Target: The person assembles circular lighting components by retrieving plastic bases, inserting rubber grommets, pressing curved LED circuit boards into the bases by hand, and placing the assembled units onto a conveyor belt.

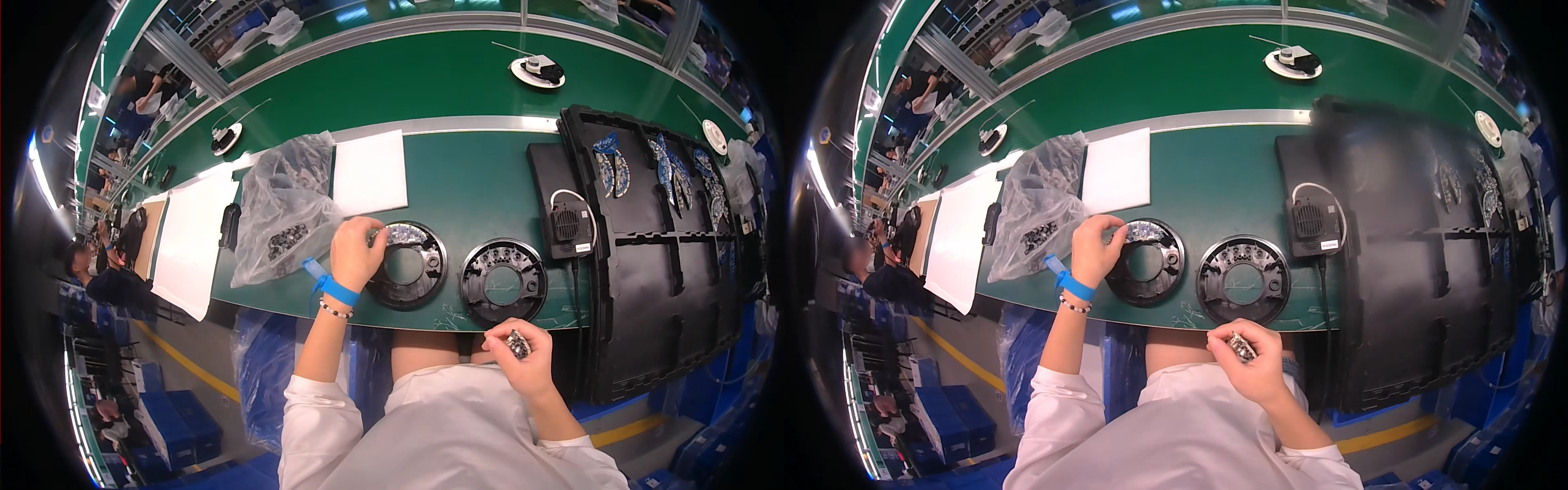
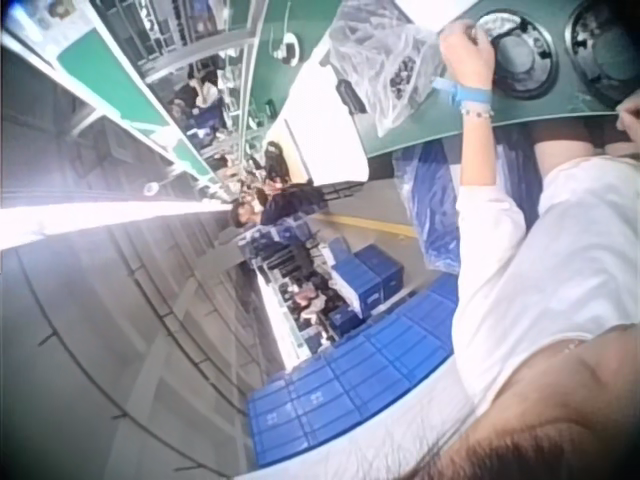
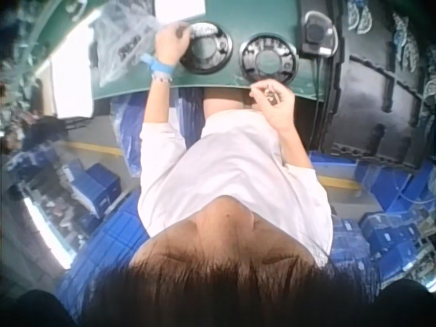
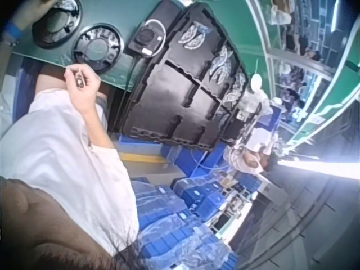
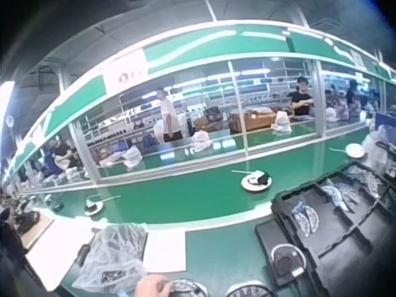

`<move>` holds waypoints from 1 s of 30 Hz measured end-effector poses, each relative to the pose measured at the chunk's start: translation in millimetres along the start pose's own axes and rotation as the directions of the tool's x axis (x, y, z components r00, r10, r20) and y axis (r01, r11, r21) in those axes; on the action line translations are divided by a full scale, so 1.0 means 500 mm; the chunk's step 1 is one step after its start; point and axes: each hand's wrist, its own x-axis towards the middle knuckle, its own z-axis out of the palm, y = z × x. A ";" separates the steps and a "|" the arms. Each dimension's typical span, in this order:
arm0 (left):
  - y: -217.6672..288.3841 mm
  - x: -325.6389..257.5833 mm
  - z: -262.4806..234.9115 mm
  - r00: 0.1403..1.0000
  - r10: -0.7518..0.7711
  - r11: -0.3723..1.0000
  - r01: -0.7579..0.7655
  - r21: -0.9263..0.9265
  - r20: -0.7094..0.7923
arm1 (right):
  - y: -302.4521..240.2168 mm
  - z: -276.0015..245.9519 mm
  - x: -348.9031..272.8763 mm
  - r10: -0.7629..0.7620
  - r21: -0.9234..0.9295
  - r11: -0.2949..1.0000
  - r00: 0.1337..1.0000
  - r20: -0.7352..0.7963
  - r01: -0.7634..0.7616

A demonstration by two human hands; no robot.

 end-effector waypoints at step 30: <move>0.045 -0.006 -0.021 0.980 0.118 0.992 -0.122 0.017 0.158 | 0.004 -0.031 -0.016 0.141 0.236 0.963 0.989 -0.039 -0.128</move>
